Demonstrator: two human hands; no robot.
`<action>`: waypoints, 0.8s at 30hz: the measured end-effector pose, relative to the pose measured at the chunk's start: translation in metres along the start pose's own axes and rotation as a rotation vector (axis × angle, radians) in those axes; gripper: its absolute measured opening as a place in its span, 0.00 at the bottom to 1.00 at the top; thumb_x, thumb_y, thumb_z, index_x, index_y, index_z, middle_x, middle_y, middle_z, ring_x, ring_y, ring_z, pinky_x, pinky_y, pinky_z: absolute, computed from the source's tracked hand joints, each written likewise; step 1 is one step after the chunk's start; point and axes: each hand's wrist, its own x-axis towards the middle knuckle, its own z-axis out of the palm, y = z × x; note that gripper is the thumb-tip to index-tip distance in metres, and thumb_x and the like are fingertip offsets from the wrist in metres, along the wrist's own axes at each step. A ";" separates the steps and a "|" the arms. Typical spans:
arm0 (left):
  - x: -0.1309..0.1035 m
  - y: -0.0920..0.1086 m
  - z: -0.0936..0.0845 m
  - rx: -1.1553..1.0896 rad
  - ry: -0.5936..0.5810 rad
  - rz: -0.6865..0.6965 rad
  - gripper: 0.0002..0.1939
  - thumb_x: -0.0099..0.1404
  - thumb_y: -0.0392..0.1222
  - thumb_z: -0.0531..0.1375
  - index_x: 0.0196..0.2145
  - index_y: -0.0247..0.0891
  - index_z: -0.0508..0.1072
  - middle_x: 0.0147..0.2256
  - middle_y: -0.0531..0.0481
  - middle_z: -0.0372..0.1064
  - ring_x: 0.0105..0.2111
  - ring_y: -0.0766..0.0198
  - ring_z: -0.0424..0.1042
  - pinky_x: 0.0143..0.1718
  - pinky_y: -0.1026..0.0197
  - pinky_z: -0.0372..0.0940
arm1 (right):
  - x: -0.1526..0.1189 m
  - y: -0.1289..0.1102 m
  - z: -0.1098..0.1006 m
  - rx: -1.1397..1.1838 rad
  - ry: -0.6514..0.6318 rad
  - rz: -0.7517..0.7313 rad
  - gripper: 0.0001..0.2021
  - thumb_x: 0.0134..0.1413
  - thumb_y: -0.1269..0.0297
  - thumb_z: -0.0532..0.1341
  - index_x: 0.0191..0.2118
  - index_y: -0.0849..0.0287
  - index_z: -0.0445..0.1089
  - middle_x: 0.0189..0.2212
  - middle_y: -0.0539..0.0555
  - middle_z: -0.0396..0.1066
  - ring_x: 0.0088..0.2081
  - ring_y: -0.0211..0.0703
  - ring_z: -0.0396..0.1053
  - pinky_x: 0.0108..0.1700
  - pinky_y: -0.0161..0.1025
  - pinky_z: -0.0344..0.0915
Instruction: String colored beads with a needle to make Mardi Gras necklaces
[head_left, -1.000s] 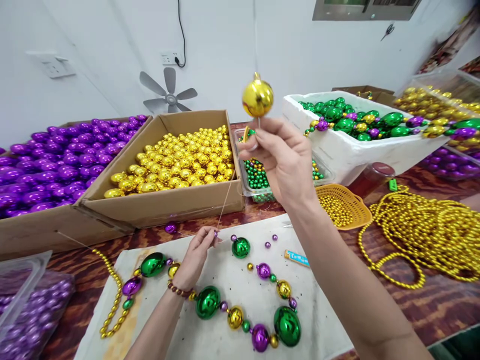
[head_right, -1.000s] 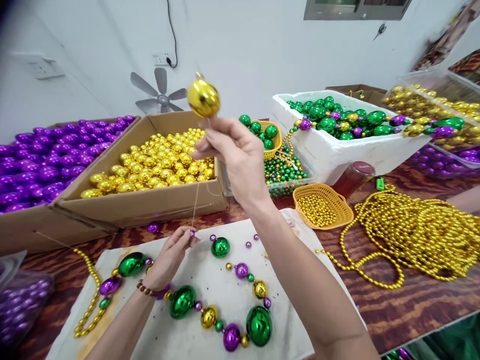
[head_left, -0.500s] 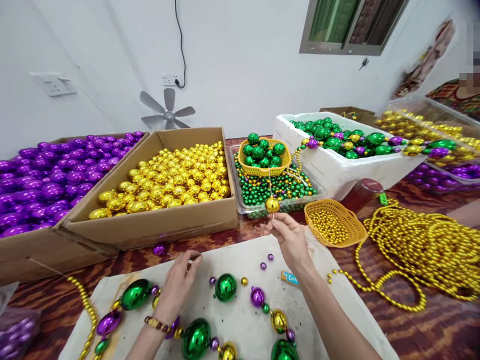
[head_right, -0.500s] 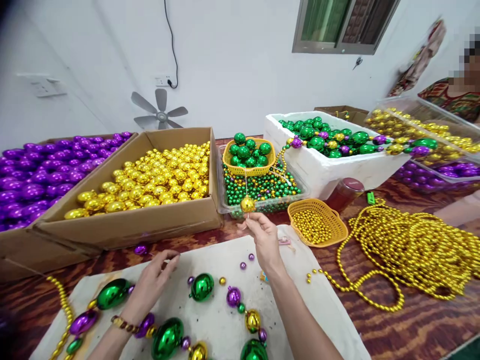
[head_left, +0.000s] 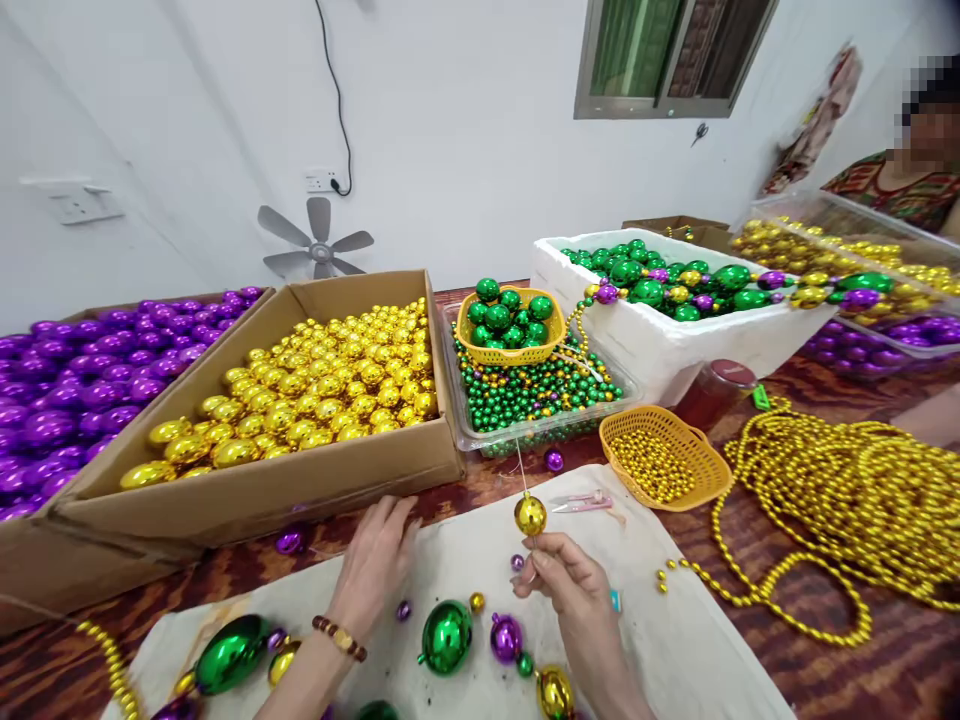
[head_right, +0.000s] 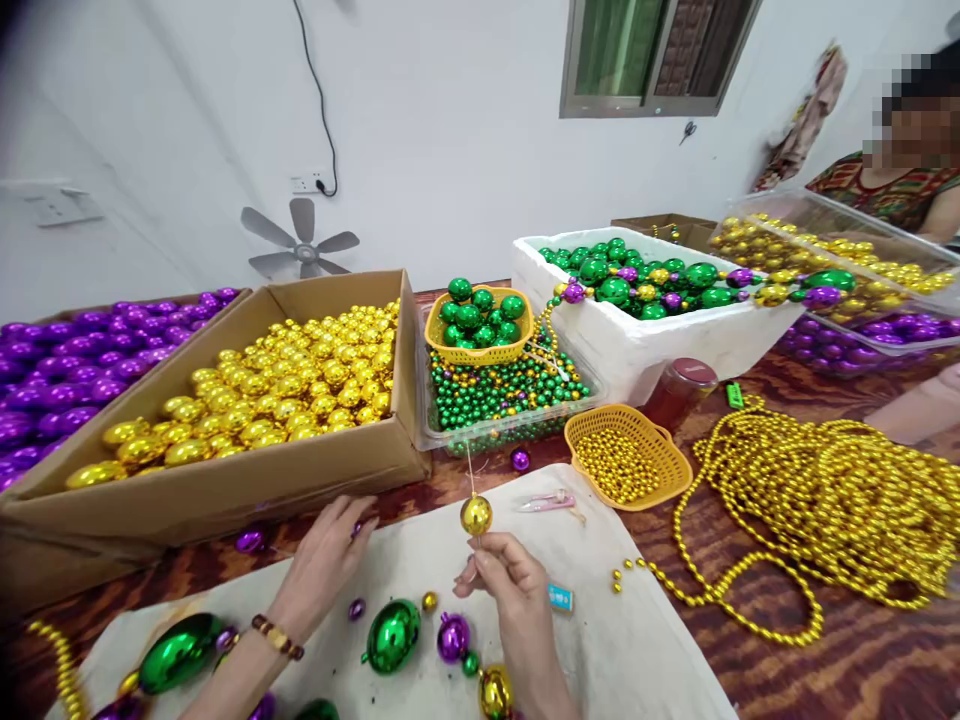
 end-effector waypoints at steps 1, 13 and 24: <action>0.008 0.019 -0.005 -0.052 0.009 0.064 0.14 0.69 0.40 0.50 0.48 0.40 0.69 0.44 0.43 0.68 0.46 0.53 0.67 0.50 0.52 0.62 | -0.002 0.002 -0.001 0.019 0.024 0.001 0.09 0.55 0.58 0.64 0.35 0.58 0.75 0.23 0.51 0.72 0.27 0.42 0.70 0.35 0.40 0.68; 0.220 0.126 0.033 0.214 -0.264 0.126 0.17 0.67 0.45 0.59 0.51 0.35 0.69 0.49 0.42 0.68 0.45 0.57 0.71 0.44 0.51 0.69 | -0.023 0.031 -0.009 0.148 0.071 0.011 0.11 0.51 0.54 0.66 0.33 0.57 0.76 0.20 0.51 0.71 0.22 0.43 0.71 0.28 0.40 0.67; 0.180 0.138 0.011 0.261 -0.147 0.165 0.16 0.73 0.41 0.48 0.53 0.34 0.67 0.51 0.38 0.64 0.49 0.58 0.69 0.51 0.54 0.64 | -0.027 0.015 -0.013 0.054 -0.002 0.032 0.06 0.61 0.60 0.60 0.38 0.54 0.73 0.25 0.49 0.71 0.28 0.41 0.70 0.35 0.38 0.66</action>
